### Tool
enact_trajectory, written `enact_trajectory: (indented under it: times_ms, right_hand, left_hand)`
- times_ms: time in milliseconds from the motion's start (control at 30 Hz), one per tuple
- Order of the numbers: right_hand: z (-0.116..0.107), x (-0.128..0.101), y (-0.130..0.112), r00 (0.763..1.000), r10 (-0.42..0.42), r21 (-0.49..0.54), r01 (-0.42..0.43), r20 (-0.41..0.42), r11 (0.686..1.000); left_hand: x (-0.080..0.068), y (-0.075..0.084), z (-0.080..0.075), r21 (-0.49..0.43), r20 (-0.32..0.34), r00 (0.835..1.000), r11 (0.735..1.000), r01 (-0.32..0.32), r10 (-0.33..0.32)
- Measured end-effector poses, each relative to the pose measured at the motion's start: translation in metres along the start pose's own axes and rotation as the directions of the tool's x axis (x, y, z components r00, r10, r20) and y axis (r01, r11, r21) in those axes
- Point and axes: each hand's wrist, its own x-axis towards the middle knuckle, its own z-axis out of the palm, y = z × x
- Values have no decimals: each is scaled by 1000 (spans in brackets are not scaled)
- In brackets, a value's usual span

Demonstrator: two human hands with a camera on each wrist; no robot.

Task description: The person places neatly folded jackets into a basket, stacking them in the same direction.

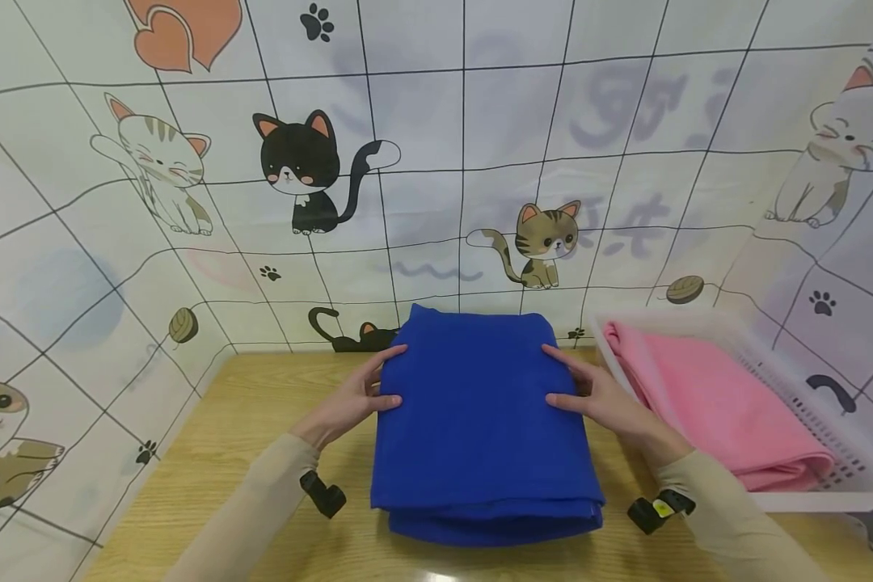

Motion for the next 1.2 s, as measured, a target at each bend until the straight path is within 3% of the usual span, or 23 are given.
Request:
enact_trajectory:
  times_ms: [567, 1000, 1200]
  right_hand:
    - [-27, -16, -5, 993, 109, -4, -109, -47, 994]
    - [-47, -26, -6, 992, 113, -90, -118, -61, 989]
    - [-59, -31, -15, 987, 153, -112, -158, -49, 981]
  left_hand:
    - [26, 9, 22, -21, 37, 999, 1000, -11, 12]
    - [42, 17, 34, -6, 61, 998, 999, -33, 33]
    - [49, 22, 42, -35, 69, 997, 999, -27, 30]
